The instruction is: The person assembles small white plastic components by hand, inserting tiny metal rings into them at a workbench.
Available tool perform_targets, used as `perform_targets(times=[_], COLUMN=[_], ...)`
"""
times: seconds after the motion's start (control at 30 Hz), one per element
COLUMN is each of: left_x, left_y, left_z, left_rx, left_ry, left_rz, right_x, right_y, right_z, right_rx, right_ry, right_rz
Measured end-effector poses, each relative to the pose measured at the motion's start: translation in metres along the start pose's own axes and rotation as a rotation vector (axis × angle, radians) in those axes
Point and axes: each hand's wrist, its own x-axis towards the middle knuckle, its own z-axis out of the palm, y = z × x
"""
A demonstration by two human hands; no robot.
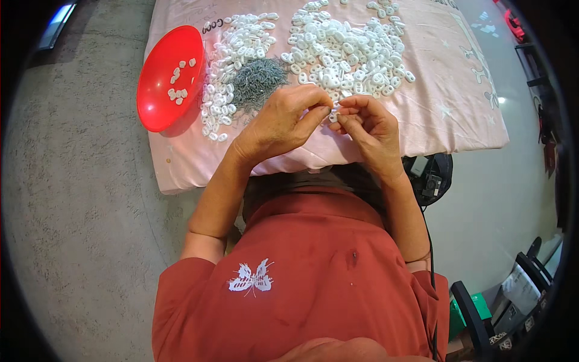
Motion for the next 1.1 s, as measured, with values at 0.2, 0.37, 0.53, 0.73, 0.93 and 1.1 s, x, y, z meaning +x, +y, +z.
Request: perform_targets(times=[0.2, 0.37, 0.53, 0.73, 0.93, 1.1], left_x=[-0.002, 0.0, 0.0, 0.0, 0.0, 0.001], left_y=[-0.003, 0.003, 0.004, 0.005, 0.01, 0.012], left_z=[0.003, 0.004, 0.006, 0.011, 0.018, 0.011], left_rx=[-0.011, -0.059, -0.04, 0.023, 0.066, 0.004], left_ry=[0.026, 0.033, 0.044, 0.094, 0.124, 0.078], left_rz=[-0.033, -0.063, -0.036, 0.019, 0.037, -0.051], right_x=[0.0, 0.0, 0.0, 0.0, -0.001, -0.001], right_y=[0.0, 0.0, 0.003, 0.005, 0.01, 0.007], right_z=[0.0, 0.0, 0.001, 0.002, 0.003, 0.004], right_rx=[0.037, 0.056, 0.026, 0.013, -0.011, -0.019], right_ry=[-0.004, -0.005, 0.005, 0.022, 0.059, 0.074], right_rz=[0.012, 0.008, -0.028, -0.052, -0.152, -0.124])
